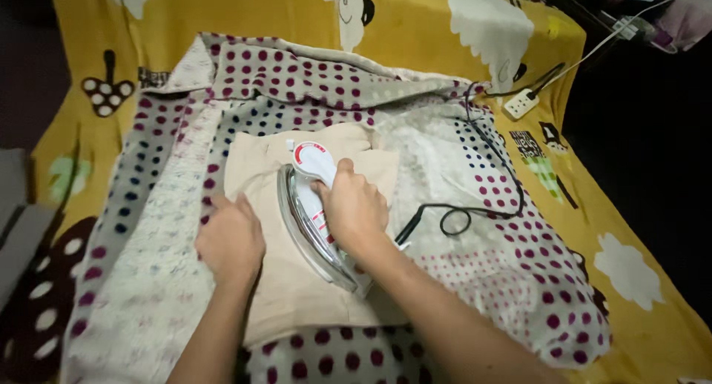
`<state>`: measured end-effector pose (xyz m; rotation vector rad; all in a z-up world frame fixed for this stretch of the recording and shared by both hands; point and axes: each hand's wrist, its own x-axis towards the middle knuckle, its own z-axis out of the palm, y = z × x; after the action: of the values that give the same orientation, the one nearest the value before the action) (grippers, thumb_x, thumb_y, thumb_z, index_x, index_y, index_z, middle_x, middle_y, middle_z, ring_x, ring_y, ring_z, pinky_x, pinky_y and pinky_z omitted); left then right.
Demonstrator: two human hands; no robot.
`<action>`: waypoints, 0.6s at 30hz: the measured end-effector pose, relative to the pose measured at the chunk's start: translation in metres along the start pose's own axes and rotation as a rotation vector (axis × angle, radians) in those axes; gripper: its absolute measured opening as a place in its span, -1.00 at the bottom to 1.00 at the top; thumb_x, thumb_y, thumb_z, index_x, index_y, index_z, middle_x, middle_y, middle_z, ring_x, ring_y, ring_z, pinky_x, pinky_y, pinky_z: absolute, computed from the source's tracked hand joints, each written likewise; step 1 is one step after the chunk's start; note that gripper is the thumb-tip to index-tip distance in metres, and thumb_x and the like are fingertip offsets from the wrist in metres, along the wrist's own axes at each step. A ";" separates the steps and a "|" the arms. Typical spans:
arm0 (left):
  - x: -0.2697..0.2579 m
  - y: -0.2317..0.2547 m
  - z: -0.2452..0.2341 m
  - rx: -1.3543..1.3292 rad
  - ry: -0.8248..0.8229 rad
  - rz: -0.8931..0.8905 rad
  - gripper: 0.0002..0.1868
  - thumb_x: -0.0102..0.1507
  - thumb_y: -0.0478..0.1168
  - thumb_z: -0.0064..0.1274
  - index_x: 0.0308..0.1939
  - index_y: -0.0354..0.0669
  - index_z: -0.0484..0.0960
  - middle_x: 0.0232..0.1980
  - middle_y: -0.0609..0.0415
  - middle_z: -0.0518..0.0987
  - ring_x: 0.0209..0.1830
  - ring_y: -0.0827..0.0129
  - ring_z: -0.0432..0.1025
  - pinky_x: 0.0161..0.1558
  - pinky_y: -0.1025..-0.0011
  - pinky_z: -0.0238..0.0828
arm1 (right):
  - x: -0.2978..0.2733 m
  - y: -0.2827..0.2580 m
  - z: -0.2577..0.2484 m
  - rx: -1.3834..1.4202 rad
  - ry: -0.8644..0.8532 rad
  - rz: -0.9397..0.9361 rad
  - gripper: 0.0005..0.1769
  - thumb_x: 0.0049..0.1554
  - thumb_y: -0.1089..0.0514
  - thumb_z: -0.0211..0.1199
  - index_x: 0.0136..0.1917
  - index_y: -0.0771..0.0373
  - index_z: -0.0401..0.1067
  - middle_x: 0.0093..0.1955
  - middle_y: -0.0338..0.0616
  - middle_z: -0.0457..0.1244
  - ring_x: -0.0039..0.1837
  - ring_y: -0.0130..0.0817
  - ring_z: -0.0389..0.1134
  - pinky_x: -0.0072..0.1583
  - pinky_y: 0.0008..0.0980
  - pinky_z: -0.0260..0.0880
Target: The person irons a pair of beige shorts on a bed using a white electric iron. They repeatedly smooth the fabric, flip the garment, and adjust its position to iron different sections.
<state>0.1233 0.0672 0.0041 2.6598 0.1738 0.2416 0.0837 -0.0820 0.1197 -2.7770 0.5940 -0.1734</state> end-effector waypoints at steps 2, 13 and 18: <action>0.009 0.002 0.002 0.042 -0.093 -0.014 -0.44 0.55 0.05 -0.34 -0.17 -0.29 0.65 -0.22 -0.31 0.67 -0.20 -0.18 0.60 -0.10 -0.05 0.50 | 0.023 -0.003 0.005 0.001 0.026 0.053 -0.42 0.14 -0.23 0.27 0.15 0.28 0.33 -0.08 0.19 0.41 0.03 0.19 0.46 0.06 0.10 0.43; 0.009 0.001 0.003 -0.008 -0.046 -0.094 -0.47 0.52 0.06 -0.34 -0.11 -0.24 0.66 -0.25 -0.34 0.68 -0.21 -0.25 0.58 -0.08 -0.10 0.46 | 0.094 -0.016 0.015 0.208 -0.163 -0.147 -0.55 0.18 -0.10 0.24 0.00 0.39 0.45 -0.17 0.22 0.43 -0.10 0.11 0.54 0.01 0.01 0.52; 0.036 0.000 -0.001 -0.018 -0.088 -0.126 -0.40 0.50 0.05 -0.32 -0.19 -0.30 0.74 -0.16 -0.36 0.67 -0.13 -0.26 0.58 -0.06 -0.09 0.47 | 0.058 0.007 -0.017 0.147 -0.202 -0.332 -0.59 0.00 -0.10 0.38 -0.02 0.22 0.55 -0.19 0.14 0.41 -0.10 0.05 0.48 0.00 -0.03 0.45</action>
<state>0.1578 0.0730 0.0102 2.6239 0.3074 0.0845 0.1309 -0.1170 0.1365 -2.6849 0.0658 -0.0041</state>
